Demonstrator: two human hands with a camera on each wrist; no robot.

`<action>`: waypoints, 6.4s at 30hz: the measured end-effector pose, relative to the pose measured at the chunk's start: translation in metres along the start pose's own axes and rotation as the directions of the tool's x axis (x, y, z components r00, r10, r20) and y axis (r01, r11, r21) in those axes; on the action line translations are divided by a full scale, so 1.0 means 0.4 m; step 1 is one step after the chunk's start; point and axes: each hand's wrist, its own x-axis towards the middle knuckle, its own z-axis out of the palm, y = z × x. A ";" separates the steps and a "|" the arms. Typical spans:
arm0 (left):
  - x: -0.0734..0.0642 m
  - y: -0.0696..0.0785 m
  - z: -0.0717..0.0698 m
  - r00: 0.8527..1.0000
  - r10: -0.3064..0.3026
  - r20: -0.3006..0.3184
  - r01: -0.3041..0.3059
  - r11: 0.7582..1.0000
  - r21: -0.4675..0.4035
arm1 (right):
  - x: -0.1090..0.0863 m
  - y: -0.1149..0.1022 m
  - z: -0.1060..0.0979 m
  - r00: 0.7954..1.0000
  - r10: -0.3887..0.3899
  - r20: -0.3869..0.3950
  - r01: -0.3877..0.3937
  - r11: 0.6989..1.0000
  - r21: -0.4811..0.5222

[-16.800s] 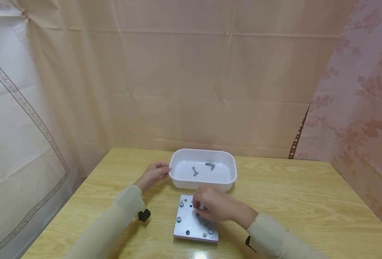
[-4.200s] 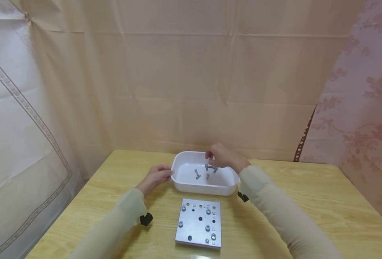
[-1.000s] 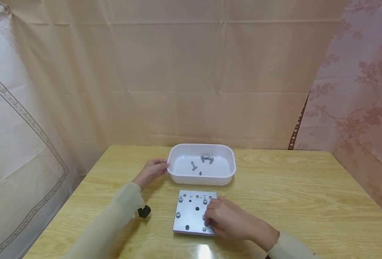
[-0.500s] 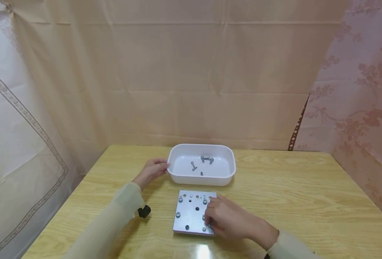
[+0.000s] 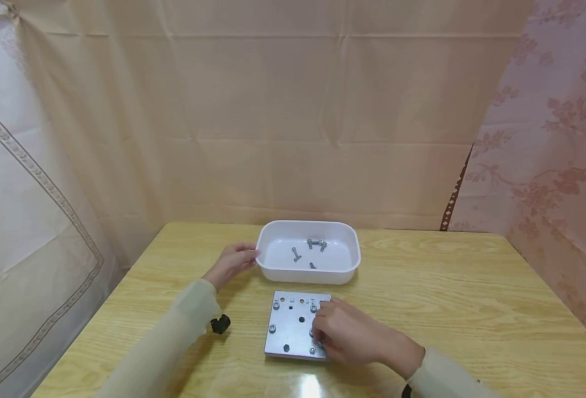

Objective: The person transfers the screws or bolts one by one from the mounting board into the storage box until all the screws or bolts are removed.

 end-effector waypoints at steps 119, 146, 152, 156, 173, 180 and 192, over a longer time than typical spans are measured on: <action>0.002 0.010 0.001 1.000 -0.011 -0.015 0.012 1.000 0.025 | 0.202 0.213 -0.126 0.995 0.071 -0.065 -0.083 0.973 -0.214; 0.000 0.012 0.005 1.000 0.013 -0.007 -0.013 1.000 0.013 | 0.298 0.318 -0.131 0.901 0.344 0.265 -0.358 0.934 0.005; 0.002 0.012 0.006 1.000 0.005 -0.014 -0.005 1.000 0.016 | 0.314 0.339 -0.125 0.874 0.376 0.308 -0.397 0.918 0.005; 0.004 0.013 0.006 1.000 0.003 -0.016 -0.003 1.000 0.021 | 0.324 0.364 -0.119 0.865 0.388 0.317 -0.408 0.913 -0.005; 0.017 0.001 0.009 1.000 -0.011 -0.003 0.011 1.000 0.016 | 0.332 0.390 -0.118 0.840 0.443 0.313 -0.437 0.895 -0.093; 0.016 0.006 0.007 1.000 -0.004 -0.013 0.004 1.000 0.014 | 0.327 0.389 -0.117 0.872 0.406 0.274 -0.402 0.913 -0.072; 0.009 0.012 -0.006 1.000 0.006 -0.023 -0.006 1.000 0.016 | 0.266 0.340 -0.125 0.972 0.217 0.090 -0.215 0.976 -0.041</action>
